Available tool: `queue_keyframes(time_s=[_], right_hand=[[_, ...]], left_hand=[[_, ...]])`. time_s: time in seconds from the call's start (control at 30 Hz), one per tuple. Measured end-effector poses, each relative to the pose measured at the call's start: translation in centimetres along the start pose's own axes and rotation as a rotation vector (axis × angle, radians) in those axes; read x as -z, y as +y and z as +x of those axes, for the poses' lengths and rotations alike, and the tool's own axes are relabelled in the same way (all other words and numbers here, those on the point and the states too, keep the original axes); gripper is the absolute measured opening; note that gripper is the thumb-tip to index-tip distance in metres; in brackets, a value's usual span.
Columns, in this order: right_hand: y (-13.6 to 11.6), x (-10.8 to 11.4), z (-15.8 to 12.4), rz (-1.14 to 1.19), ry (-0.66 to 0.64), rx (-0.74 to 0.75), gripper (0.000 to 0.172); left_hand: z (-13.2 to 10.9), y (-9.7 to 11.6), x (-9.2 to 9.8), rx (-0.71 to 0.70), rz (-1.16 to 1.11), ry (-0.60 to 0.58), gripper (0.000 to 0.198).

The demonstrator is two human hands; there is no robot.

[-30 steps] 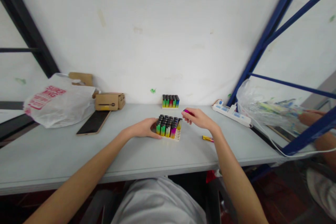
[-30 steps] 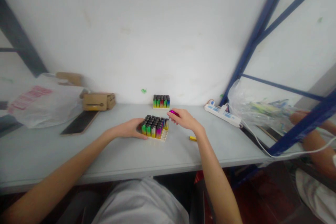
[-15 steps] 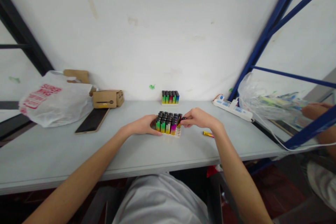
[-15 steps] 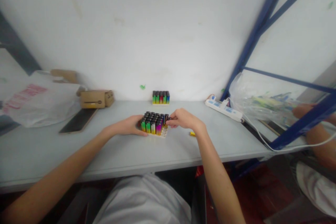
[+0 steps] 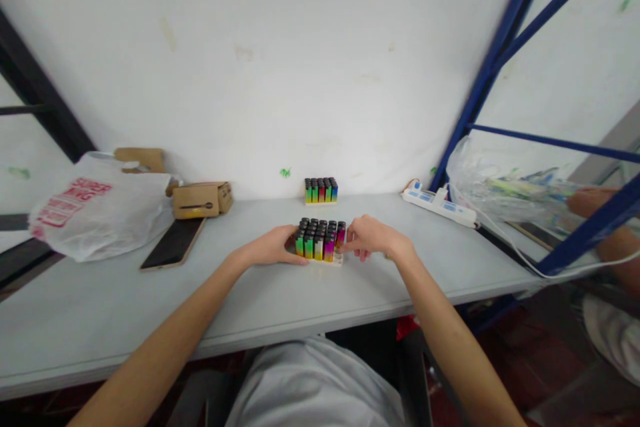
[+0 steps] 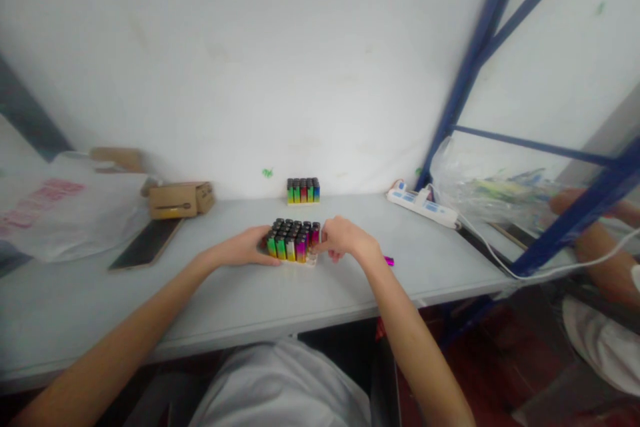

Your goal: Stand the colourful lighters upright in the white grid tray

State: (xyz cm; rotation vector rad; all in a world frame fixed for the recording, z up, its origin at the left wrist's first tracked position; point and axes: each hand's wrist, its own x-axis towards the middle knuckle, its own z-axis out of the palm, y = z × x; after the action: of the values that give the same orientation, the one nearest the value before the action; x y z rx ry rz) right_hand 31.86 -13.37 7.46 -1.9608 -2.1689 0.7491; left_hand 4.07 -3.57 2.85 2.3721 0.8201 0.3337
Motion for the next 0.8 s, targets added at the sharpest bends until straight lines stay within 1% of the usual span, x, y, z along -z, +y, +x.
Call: queue_keyframes(time_s=[0.03, 0.07, 0.1, 0.17, 0.23, 0.3, 0.37, 0.4, 0.43, 0.5, 0.57, 0.6, 0.67, 0.73, 0.8], right_hand=[[0.7, 0.5, -0.5, -0.007, -0.023, -0.019, 0.021], [1.4, 1.2, -1.1, -0.042, -0.021, -0.052, 0.02], [2.3, 1.9, -1.9, -0.107, 0.009, -0.089, 0.026], [4.0, 3.3, -3.4, -0.222, 0.073, -0.211, 0.046], [5.5, 4.3, -4.4, -0.277, 0.015, -0.28, 0.057], [6.5, 4.6, -4.5, -0.283, -0.063, -0.3, 0.063], [7.4, 4.2, -3.7, -0.281, -0.116, -0.312, 0.062], [7.8, 3.8, -3.0, -0.283, -0.128, -0.322, 0.058], [8.2, 3.5, -2.2, -0.285, -0.135, -0.34, 0.049], [8.9, 2.8, -0.7, -0.243, -0.051, -0.317, 0.028], [9.5, 2.4, 0.4, -0.158, 0.089, -0.222, 0.018], [9.7, 2.3, 0.8, -0.101, 0.158, -0.167, 0.016], [9.8, 2.2, 1.2, 0.015, 0.259, -0.082, 0.018], [9.7, 2.2, 1.4, 0.097, 0.31, -0.023, 0.025], [9.5, 2.1, 1.5, 0.129, 0.369, 0.04, 0.028]], left_hand=[[0.0, 0.1, 0.0, 0.003, 0.001, -0.003, 0.066], [0.0, 0.1, 0.1, 0.006, 0.001, -0.008, 0.065], [0.0, 0.2, 0.1, 0.006, -0.001, -0.015, 0.065], [0.0, 0.2, 0.1, 0.003, 0.0, -0.022, 0.064], [0.0, 0.2, 0.1, -0.003, 0.008, -0.018, 0.064], [0.0, 0.1, 0.2, -0.009, 0.009, -0.014, 0.065], [0.0, 0.1, 0.2, 0.0, 0.018, -0.01, 0.066], [0.0, 0.1, 0.2, 0.009, 0.029, -0.006, 0.066], [0.0, 0.1, 0.2, 0.018, 0.044, -0.002, 0.067], [0.0, 0.1, 0.2, 0.029, 0.074, 0.005, 0.067], [0.1, -0.1, 0.1, 0.028, 0.09, 0.008, 0.068], [0.1, -0.2, 0.1, 0.026, 0.092, 0.009, 0.068], [0.1, -0.4, 0.0, 0.022, 0.091, 0.011, 0.068], [0.1, -0.5, 0.0, 0.019, 0.08, 0.016, 0.068], [0.1, -0.4, 0.0, 0.014, 0.053, 0.015, 0.067]])
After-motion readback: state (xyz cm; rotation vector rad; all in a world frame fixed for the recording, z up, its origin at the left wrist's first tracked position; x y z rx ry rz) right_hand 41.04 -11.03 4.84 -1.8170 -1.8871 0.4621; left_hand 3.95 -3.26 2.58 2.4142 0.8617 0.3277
